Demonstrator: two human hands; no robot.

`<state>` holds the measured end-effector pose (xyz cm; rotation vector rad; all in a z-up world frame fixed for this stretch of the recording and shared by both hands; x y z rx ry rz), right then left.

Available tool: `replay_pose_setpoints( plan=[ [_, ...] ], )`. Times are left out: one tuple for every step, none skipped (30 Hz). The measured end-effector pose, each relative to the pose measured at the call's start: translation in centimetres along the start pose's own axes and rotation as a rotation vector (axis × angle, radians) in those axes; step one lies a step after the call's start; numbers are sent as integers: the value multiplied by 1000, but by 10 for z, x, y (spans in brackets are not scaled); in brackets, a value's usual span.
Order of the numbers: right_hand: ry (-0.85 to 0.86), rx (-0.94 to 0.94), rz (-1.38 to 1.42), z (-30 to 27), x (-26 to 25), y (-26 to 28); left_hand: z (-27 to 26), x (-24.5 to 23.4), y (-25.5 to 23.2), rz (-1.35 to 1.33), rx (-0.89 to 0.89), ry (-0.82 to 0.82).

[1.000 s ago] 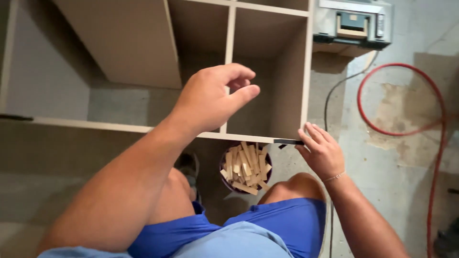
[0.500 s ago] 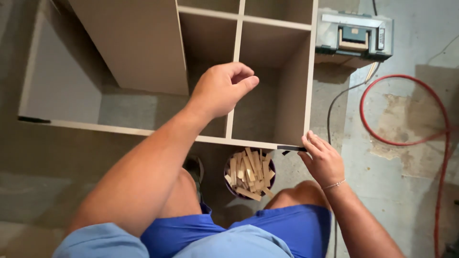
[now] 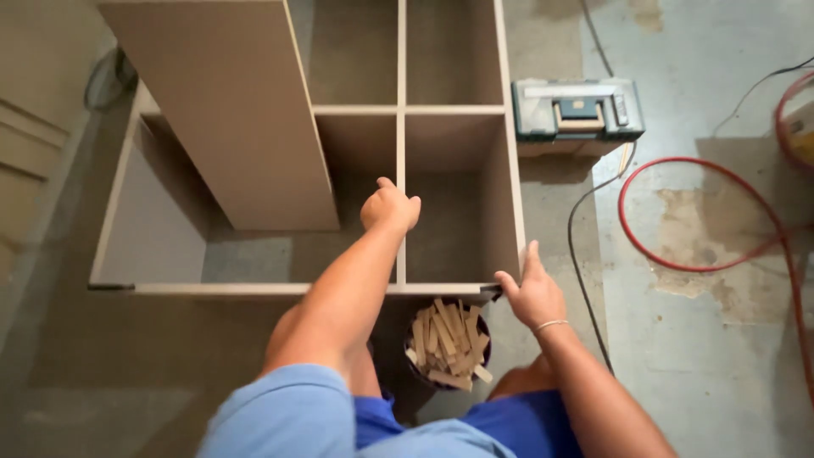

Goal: Moving a shelf, measuring a wooden board with a tape measure, and performing electrical work with pliers in a workshop.

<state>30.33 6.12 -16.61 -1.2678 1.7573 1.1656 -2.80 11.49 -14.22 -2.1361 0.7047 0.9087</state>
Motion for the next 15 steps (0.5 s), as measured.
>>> replay_pose_setpoints(
  plan=[
    [-17, 0, 16, 2, -3, 9, 12, -2, -1, 9, 16, -15],
    [27, 54, -1, 2, -1, 13, 24, 0, 0, -41, -26, -32],
    [73, 107, -17, 3, 1, 17, 37, 2, 1, -91, -68, -49],
    [72, 117, -11, -2, -1, 19, 36, 5, 0, -84, -61, -44],
    [74, 125, -19, -6, -2, 22, 36, 7, -1, -82, -78, -42],
    [71, 130, -26, -7, -5, 28, 38, 7, -2, -82, -94, -46],
    [66, 135, -19, -6, -3, 28, 40, 5, -1, -77, -85, -46],
    [50, 138, -15, -7, -2, 27, 40, 5, 1, -71, -104, -57],
    [34, 140, -11, -7, 0, 27, 41, 4, 4, -65, -123, -68],
    [29, 146, -9, -6, 0, 26, 25, -7, -3, -64, -116, -67],
    [41, 144, -23, -4, 0, 27, 9, -18, -11, -26, -101, -38],
    [58, 140, -41, -4, 2, 27, -8, -27, -16, 10, -91, -8],
    [58, 144, -42, -2, 2, 26, -7, -25, -16, 10, -89, -5],
    [61, 141, -47, -2, 3, 25, -8, -22, -16, 55, -74, 17],
    [65, 139, -53, -1, 4, 25, -8, -20, -15, 100, -59, 40]
  ],
)
Point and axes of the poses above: each hand's wrist, its own z-axis towards the middle knuckle, its own x-axis out of the palm, y = z × x, the point moved 4 cm from there along z, towards the middle knuckle, and after that the axes turned 8 degrees about x, right-handed, at the moved point
